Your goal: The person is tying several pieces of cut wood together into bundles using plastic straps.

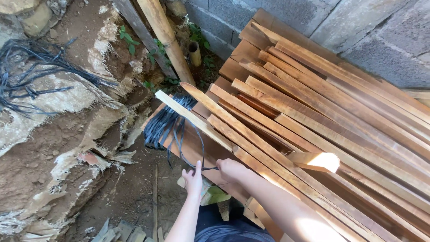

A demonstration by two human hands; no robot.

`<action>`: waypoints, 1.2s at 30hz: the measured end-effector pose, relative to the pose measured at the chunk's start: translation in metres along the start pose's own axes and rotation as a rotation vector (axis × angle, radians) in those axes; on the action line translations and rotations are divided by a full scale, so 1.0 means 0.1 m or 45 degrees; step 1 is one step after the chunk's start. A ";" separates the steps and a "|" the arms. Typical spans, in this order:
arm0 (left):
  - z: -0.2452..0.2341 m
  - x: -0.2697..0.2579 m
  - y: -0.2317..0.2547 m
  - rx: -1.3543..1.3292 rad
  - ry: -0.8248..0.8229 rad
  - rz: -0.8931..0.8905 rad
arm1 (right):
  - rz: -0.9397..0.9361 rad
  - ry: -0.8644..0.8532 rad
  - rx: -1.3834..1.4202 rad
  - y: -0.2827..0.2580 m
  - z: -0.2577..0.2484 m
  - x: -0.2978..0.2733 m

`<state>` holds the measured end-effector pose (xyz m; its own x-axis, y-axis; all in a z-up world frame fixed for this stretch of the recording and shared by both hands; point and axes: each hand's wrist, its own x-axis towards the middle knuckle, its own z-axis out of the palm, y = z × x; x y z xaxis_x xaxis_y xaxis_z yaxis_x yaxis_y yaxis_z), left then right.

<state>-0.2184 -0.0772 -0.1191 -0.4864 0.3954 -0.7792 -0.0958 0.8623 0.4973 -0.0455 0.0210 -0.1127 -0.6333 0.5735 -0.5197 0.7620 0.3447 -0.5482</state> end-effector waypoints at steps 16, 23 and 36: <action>0.30 -0.22 -0.30 -0.347 -0.012 0.053 | 0.015 -0.248 -0.159 -0.23 -0.35 -0.62; 0.12 -0.91 0.29 -1.076 -0.388 0.212 | -0.019 -0.350 0.498 -0.75 -0.99 -0.92; -0.58 -2.30 1.08 0.556 -0.288 1.375 | 0.084 -0.267 -0.011 -1.33 -1.99 -1.84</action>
<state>-0.1673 -0.0939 0.1362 0.0352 0.9936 -0.1077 0.5960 0.0657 0.8003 -0.0030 0.0173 0.1863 -0.5958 0.4280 -0.6796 0.8031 0.3184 -0.5036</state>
